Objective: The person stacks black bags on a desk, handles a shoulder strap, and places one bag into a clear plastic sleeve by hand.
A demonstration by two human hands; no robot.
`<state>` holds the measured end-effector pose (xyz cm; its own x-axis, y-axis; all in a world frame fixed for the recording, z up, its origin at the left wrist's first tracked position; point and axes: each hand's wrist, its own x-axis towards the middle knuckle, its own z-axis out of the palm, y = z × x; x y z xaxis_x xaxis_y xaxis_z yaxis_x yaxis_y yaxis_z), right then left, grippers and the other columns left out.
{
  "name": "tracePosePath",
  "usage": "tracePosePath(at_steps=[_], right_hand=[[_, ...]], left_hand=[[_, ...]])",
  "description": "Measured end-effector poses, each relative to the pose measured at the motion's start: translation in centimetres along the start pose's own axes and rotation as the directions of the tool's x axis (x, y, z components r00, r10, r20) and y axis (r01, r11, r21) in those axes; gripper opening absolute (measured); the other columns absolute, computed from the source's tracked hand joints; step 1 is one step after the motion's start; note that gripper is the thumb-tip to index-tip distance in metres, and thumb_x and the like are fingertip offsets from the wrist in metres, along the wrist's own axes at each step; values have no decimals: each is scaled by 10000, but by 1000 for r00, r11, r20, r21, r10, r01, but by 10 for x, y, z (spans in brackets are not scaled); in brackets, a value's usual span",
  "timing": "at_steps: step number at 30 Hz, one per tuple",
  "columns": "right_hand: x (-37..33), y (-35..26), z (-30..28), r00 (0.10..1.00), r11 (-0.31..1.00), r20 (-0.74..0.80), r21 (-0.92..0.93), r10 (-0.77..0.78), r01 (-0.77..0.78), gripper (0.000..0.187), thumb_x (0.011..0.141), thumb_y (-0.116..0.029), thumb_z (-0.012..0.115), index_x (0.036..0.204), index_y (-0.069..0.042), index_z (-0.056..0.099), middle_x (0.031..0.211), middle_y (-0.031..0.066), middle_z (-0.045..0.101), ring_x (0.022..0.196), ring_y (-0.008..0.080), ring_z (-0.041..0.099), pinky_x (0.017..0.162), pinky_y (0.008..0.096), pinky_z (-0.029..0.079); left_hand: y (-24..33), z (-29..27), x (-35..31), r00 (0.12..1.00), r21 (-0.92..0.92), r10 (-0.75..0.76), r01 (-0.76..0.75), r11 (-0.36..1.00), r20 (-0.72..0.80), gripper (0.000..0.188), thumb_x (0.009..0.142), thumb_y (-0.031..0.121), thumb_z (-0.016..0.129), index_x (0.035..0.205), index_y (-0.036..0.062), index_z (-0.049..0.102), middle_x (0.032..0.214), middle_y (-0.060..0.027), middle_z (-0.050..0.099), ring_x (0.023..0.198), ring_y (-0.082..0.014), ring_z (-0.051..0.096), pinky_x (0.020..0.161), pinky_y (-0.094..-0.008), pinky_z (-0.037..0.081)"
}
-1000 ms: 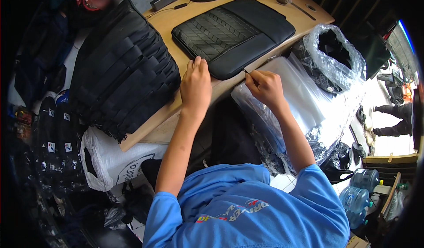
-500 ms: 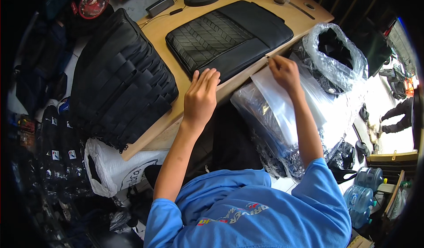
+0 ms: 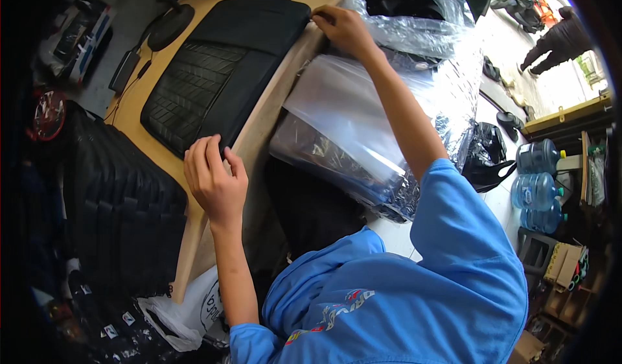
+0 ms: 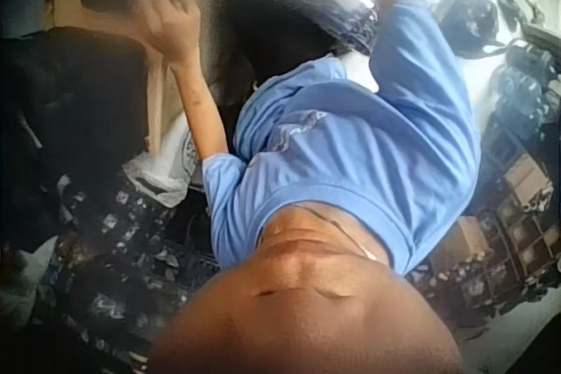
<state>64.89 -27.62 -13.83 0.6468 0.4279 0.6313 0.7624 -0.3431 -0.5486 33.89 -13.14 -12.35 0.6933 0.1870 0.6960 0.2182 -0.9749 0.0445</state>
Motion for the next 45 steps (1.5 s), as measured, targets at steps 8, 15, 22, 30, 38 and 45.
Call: tracePosePath(at_steps=[8,15,22,30,38,45], right_hand=[[-2,10,17,988,953,16,262,152,-151,217,808,-202,598,947,-42,648,772,143,659,694,249,640,673,313,491],[15,17,18,942,908,18,258,336,-329,249,826,-229,589,965,-28,642,805,138,666,725,248,645,687,312,490],[18,5,8,965,955,5,137,264,-262,289,808,-263,614,975,-29,639,835,147,666,799,267,649,725,334,492],[51,95,-82,943,852,-198,-407,269,-329,248,746,-173,534,957,-154,664,953,128,645,918,330,602,807,392,481],[55,133,-93,939,643,206,-765,277,-22,269,722,-70,540,911,-213,666,985,18,592,1073,250,502,838,389,469],[53,157,-101,939,685,341,-695,47,218,314,714,-17,548,937,-212,654,1122,13,560,1099,242,482,853,362,462]], left_hand=[[-6,13,10,992,130,122,-124,984,23,208,821,90,604,1014,12,611,1016,-134,627,974,-302,597,867,-421,464],[-2,11,13,974,0,136,-138,990,-180,168,815,-28,583,982,-38,603,941,-148,644,886,-307,636,803,-410,516],[-5,1,24,974,-140,-33,2,990,-222,147,835,-29,556,972,-65,594,934,-165,642,850,-318,637,739,-338,520],[-13,-1,29,964,-129,-43,9,992,-262,141,841,-19,553,968,-62,597,935,-169,640,847,-316,638,724,-345,524],[-22,1,15,991,-161,-52,31,986,-125,141,831,-2,561,960,-42,602,945,-153,636,888,-314,627,838,-413,492],[-22,3,14,993,-169,-39,19,985,-115,163,818,9,576,975,-26,604,949,-139,635,899,-301,623,849,-421,486]])
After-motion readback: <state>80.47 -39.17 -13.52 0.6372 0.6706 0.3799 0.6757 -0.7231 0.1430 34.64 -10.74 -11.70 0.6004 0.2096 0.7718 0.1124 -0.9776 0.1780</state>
